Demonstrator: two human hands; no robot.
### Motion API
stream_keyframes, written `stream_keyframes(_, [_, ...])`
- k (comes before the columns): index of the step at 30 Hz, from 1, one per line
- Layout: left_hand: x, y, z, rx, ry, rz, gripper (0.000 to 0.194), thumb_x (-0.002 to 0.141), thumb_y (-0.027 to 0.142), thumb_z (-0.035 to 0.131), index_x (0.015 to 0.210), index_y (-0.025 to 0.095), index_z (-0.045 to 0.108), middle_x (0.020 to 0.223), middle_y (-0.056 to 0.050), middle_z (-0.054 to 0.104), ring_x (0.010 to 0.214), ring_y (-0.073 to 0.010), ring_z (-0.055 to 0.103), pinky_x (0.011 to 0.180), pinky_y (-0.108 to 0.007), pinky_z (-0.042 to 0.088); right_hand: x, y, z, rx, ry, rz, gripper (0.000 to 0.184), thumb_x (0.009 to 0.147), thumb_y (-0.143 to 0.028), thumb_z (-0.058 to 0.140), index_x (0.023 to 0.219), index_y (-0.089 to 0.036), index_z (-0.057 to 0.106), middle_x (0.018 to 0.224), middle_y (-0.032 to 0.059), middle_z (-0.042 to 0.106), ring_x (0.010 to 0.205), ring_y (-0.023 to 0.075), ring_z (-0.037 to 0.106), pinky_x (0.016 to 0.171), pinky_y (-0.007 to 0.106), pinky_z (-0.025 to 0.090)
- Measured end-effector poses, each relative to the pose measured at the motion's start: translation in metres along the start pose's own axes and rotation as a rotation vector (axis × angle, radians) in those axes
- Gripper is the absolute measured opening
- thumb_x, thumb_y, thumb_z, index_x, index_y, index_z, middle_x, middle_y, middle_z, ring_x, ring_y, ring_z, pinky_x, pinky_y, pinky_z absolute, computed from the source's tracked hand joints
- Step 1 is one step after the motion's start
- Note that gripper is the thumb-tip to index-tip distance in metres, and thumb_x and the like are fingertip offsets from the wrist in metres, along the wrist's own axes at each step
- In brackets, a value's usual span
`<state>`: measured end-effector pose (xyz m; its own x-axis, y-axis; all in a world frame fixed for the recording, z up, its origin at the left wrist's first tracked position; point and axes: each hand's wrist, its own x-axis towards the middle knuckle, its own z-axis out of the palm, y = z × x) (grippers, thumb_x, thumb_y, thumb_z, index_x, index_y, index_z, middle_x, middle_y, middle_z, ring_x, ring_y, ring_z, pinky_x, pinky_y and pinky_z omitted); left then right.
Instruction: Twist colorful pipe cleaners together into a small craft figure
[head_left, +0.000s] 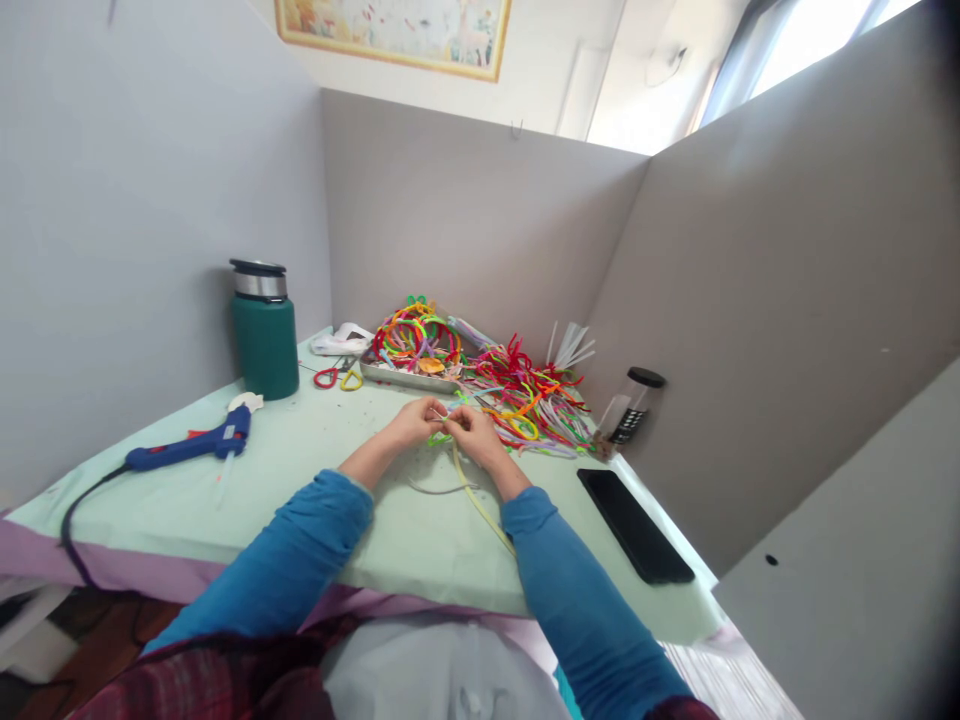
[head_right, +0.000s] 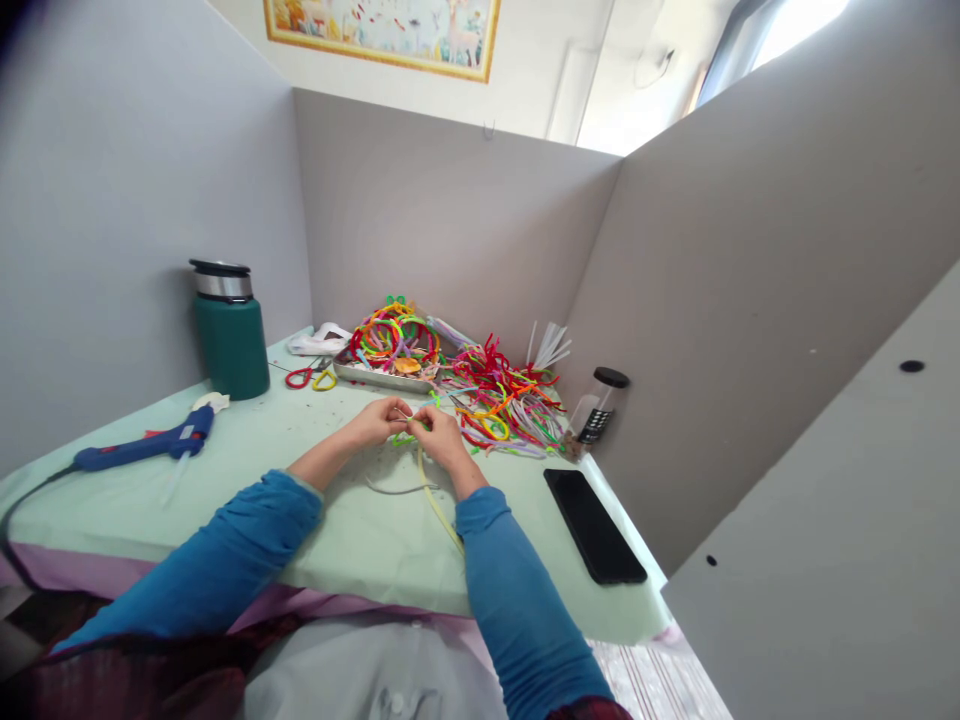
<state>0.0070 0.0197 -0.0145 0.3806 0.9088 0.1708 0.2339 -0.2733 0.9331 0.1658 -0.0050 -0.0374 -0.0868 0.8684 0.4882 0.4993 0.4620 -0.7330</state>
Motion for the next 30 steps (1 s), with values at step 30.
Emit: stream_keyframes(30, [-0.007, -0.001, -0.006, 0.548, 0.063, 0.337, 0.019, 0.071, 0.02, 0.058, 0.084, 0.02, 0.071, 0.074, -0.002, 0.069, 0.067, -0.0154, 0.056, 0.066, -0.023, 0.038, 0.0, 0.0, -0.003, 0.046, -0.052, -0.016, 0.007, 0.071, -0.026, 0.053, 0.07, -0.019, 0.056, 0.065, -0.0017, 0.054, 0.062, 0.014, 0.048, 0.059, 0.026, 0.037])
